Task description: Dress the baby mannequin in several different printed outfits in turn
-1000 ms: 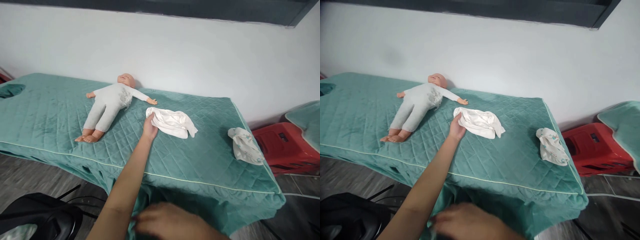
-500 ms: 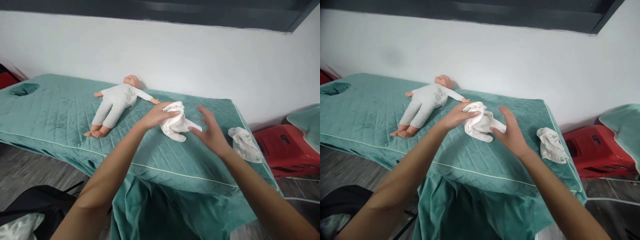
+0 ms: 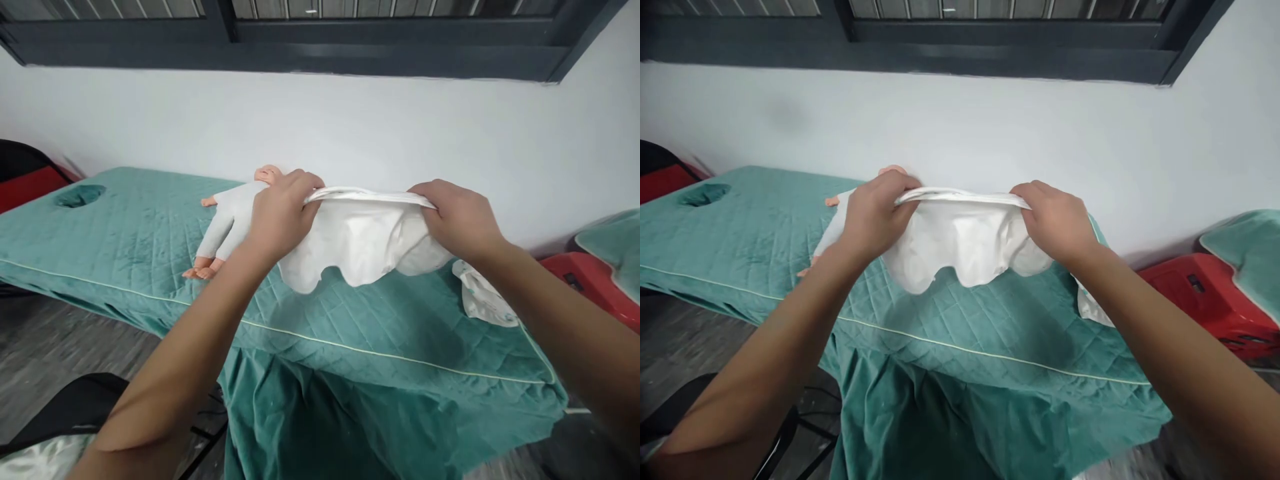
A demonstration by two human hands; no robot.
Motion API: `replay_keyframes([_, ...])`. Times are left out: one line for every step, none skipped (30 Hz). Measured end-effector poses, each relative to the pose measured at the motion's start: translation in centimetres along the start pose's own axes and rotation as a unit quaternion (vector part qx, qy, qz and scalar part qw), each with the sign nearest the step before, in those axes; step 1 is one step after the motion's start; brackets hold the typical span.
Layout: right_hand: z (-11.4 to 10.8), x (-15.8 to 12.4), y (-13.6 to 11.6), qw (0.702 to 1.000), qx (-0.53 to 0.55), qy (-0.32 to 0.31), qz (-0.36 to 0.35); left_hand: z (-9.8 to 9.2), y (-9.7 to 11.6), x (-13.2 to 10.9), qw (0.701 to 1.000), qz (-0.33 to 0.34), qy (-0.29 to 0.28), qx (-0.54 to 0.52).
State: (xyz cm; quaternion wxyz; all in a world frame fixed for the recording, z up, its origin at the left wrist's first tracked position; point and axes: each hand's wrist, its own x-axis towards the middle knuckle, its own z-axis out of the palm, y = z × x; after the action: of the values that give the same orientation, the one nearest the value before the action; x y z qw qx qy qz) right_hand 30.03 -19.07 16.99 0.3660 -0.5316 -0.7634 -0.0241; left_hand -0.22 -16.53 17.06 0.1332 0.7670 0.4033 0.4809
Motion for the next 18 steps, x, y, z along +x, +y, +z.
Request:
replay_keyframes([-0.5, -0.5, 0.3, 1.000, -0.015, 0.007, 0.000, 0.3, -0.5, -0.5, 0.999, 0.003, 0.018, 0.033])
replay_keyframes([-1.0, -1.1, 0.6, 0.999, -0.030, 0.012, 0.002, 0.6, -1.0, -1.0, 0.998, 0.003, 0.032, 0.059])
replay_keyframes([-1.5, -1.7, 0.9, 0.999, -0.046, 0.012, 0.007, 0.9, -1.6, -1.4, 0.996, 0.002, 0.041, 0.078])
replay_keyframes([-2.0, -2.3, 1.1, 0.998, -0.060, 0.010, 0.013, 1.2, -2.1, -1.9, 0.995, 0.001, 0.047, 0.092])
replay_keyframes([-2.4, -2.9, 1.4, 0.997, -0.068, 0.008, 0.021, 1.4, -2.5, -2.2, 0.994, -0.001, 0.051, 0.100])
replay_keyframes([-2.9, -3.4, 1.6, 0.997, -0.068, 0.009, 0.032, 1.6, -2.7, -2.5, 0.993, -0.004, 0.056, 0.105])
replay_keyframes([-3.4, -3.8, 1.8, 0.997, -0.062, 0.012, 0.048, 1.6, -2.8, -2.6, 0.992, -0.011, 0.059, 0.108])
replay_keyframes([-3.8, -4.1, 2.1, 0.996, -0.050, 0.019, 0.070, 1.6, -2.7, -2.6, 0.991, -0.021, 0.059, 0.115])
replay_keyframes([-4.2, -4.3, 2.3, 0.994, -0.040, 0.026, 0.103, 1.5, -2.5, -2.5, 0.990, -0.035, 0.049, 0.128])
replay_keyframes([-4.5, -4.3, 2.6, 0.989, -0.037, 0.028, 0.141, 1.3, -2.2, -2.3, 0.987, -0.050, 0.027, 0.148])
replay_keyframes([-4.6, -4.3, 2.9, 0.983, -0.041, 0.023, 0.180, 1.3, -1.9, -2.0, 0.982, -0.067, -0.007, 0.176])
replay_keyframes([-4.6, -4.2, 3.3, 0.976, -0.051, 0.007, 0.210, 1.2, -1.7, -1.7, 0.973, -0.086, -0.047, 0.211])
replay_keyframes([-4.3, -4.0, 3.7, 0.972, -0.064, -0.018, 0.226, 1.3, -1.5, -1.3, 0.959, -0.104, -0.088, 0.248])
replay_keyframes([-3.7, -3.9, 4.1, 0.969, -0.080, -0.046, 0.227, 1.6, -1.6, -1.0, 0.943, -0.122, -0.125, 0.284])
replay_keyframes([-2.7, -3.9, 4.6, 0.968, -0.098, -0.076, 0.216, 2.0, -1.8, -0.8, 0.927, -0.136, -0.152, 0.314])
replay_keyframes([-1.5, -4.0, 4.9, 0.968, -0.121, -0.100, 0.198, 2.6, -2.2, -0.7, 0.915, -0.146, -0.164, 0.339])
replay_keyframes([0.1, -4.3, 5.2, 0.966, -0.152, -0.115, 0.177, 3.4, -2.7, -0.8, 0.906, -0.149, -0.168, 0.359])
replay_keyframes([1.9, -4.7, 5.2, 0.960, -0.191, -0.122, 0.162, 4.4, -3.3, -1.1, 0.902, -0.147, -0.163, 0.372])
